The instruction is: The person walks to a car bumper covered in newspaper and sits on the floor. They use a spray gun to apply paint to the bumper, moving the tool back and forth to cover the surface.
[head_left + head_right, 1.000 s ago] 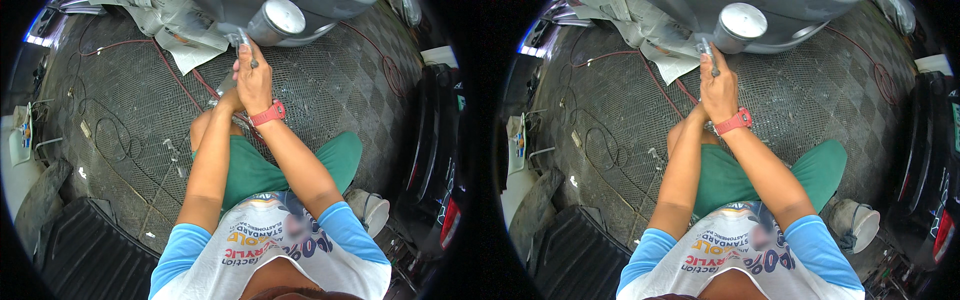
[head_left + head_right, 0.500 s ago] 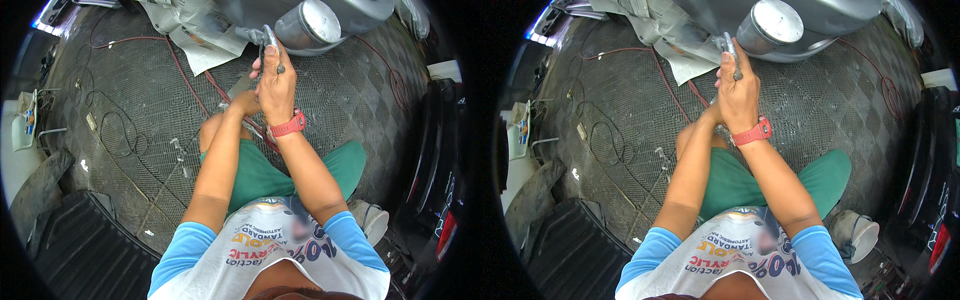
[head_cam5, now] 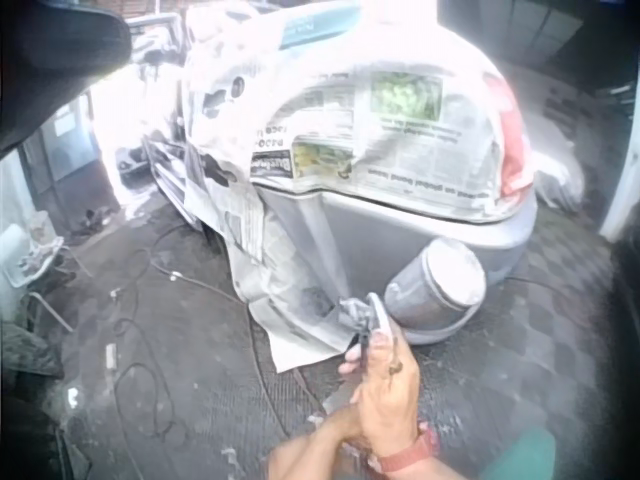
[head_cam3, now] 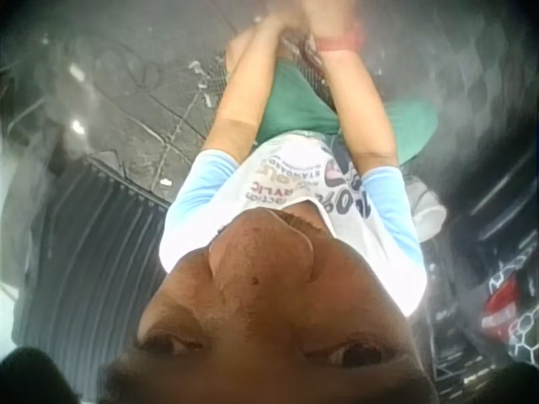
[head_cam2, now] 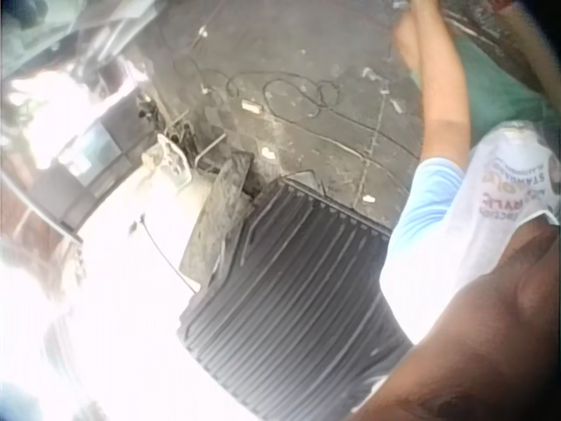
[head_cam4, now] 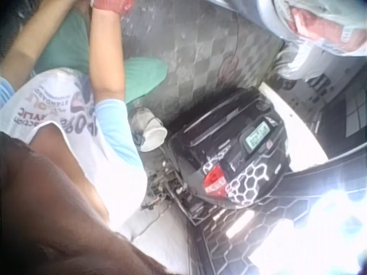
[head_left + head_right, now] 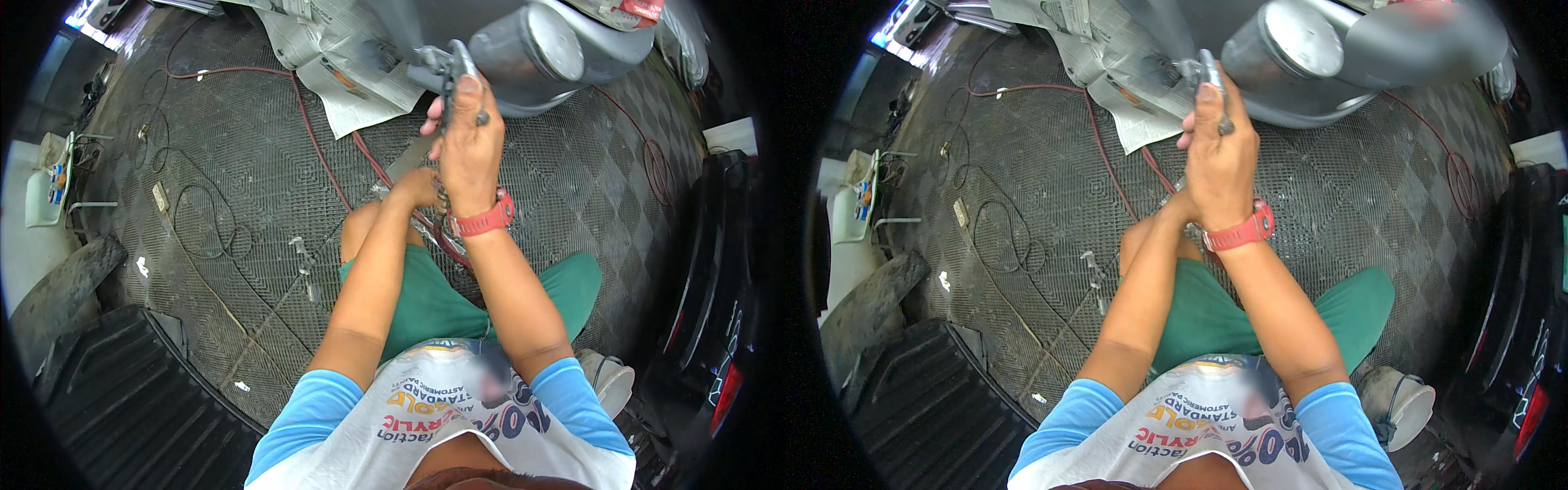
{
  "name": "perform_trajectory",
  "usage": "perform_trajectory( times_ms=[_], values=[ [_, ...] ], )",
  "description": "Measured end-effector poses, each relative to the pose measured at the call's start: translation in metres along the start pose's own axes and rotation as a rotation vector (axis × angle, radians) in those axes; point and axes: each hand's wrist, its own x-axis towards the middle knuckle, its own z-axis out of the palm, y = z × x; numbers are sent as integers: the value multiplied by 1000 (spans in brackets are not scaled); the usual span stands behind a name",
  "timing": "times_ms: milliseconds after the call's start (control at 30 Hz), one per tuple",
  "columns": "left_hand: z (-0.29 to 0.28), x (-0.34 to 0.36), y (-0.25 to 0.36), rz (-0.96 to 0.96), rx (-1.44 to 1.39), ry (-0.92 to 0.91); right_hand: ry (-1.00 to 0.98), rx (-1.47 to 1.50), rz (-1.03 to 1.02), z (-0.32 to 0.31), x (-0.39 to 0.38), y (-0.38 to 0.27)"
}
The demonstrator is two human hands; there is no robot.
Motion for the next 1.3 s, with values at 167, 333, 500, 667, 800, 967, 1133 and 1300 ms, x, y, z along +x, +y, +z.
perform_trajectory(
  times_ms=[167,333,500,667,800,967,1133,1300],
  values=[
    [2,1,-7,-24,5,47,-31,-26,-92,9,7,-11],
    [6,4,-7,-18,-29,43,-40,-46,-69,42,23,-12],
    [6,10,-5,-6,-51,56,-3,-138,-275,75,40,-20],
    [9,11,-7,0,-85,56,-106,-74,-105,79,43,-46],
    [7,14,-6,7,-103,58,-23,22,-172,78,49,-31],
    [9,17,-7,26,-142,64,-53,99,-133,79,47,-45],
    [9,10,-13,9,-174,62,-109,70,-174,87,56,-57],
    [4,-5,-13,-80,-186,74,-148,53,-97,72,60,-66]
  ],
)
